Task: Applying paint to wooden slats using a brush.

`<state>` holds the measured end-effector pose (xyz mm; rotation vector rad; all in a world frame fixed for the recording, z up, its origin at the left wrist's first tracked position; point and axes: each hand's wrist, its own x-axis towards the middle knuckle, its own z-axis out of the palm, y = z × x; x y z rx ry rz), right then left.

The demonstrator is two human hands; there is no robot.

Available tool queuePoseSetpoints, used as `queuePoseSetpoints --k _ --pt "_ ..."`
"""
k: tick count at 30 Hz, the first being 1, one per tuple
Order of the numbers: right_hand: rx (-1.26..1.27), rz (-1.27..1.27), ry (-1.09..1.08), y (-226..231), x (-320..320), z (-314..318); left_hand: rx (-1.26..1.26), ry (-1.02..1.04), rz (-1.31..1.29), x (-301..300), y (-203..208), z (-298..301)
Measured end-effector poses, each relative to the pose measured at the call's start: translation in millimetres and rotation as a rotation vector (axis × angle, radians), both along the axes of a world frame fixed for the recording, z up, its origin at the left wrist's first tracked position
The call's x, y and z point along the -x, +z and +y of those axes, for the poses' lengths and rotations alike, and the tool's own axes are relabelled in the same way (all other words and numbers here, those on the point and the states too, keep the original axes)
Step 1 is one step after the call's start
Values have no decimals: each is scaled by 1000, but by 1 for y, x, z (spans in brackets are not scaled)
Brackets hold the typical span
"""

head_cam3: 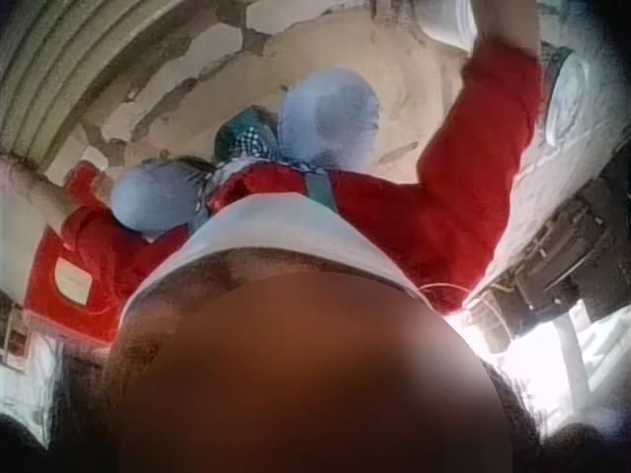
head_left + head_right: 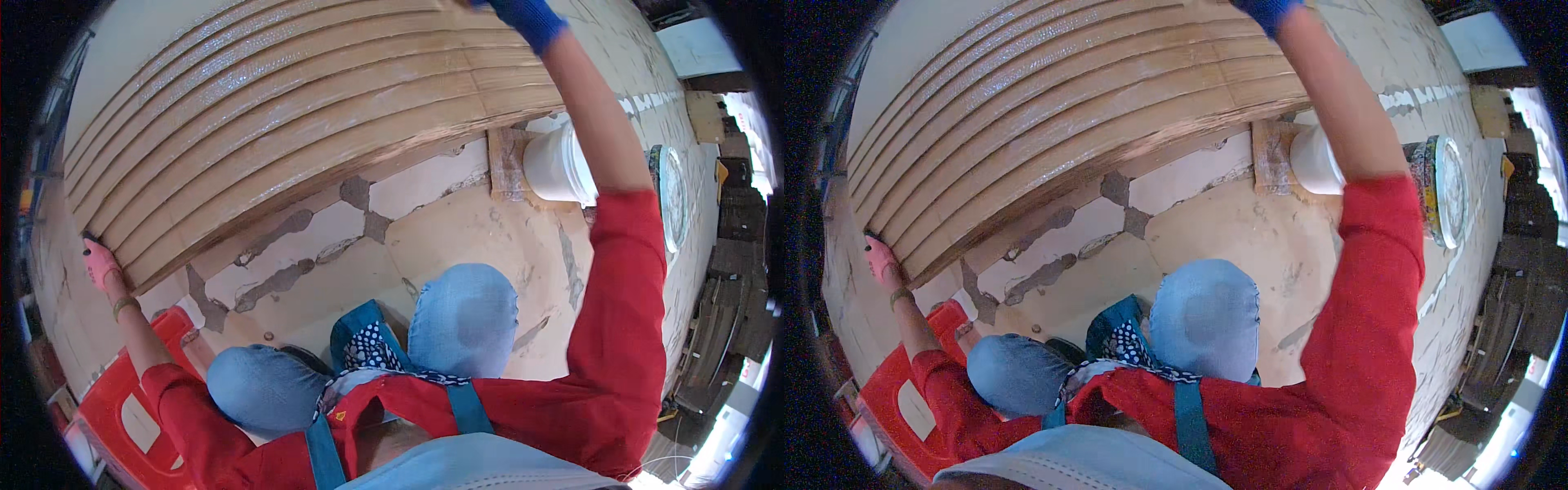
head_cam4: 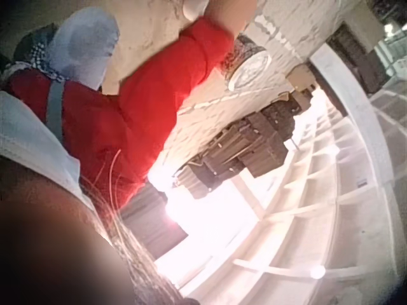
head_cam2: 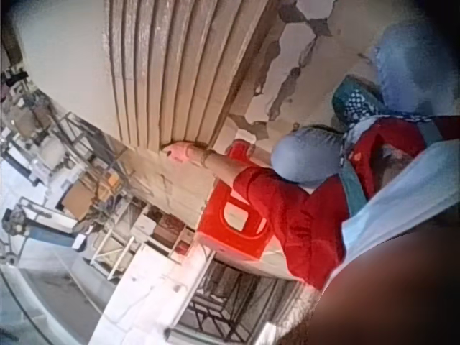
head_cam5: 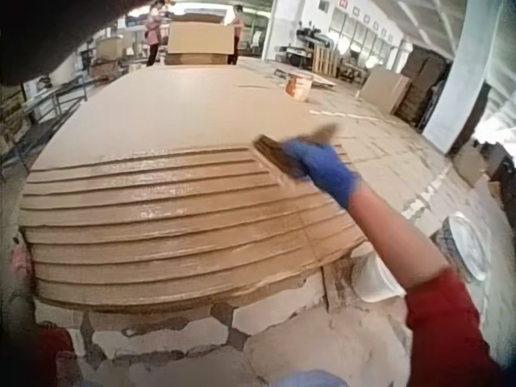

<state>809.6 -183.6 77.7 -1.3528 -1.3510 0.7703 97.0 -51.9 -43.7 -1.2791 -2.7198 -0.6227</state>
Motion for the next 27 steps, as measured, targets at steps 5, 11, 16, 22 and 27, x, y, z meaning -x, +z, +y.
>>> queuePoseSetpoints --k 5,11,16,22,27 --pt "-460 -47 -191 -44 3 78 6 7 -28 -20 1 1" --pt "11 314 10 -100 42 -66 33 64 -30 0 2 -8" --pt "242 188 13 -93 83 -133 -61 50 17 4 -8 0" --pt "-114 -170 -308 -71 98 -108 -69 4 -44 0 -7 7" --pt "-277 -489 28 -82 214 -97 -25 -19 -42 8 -9 2"
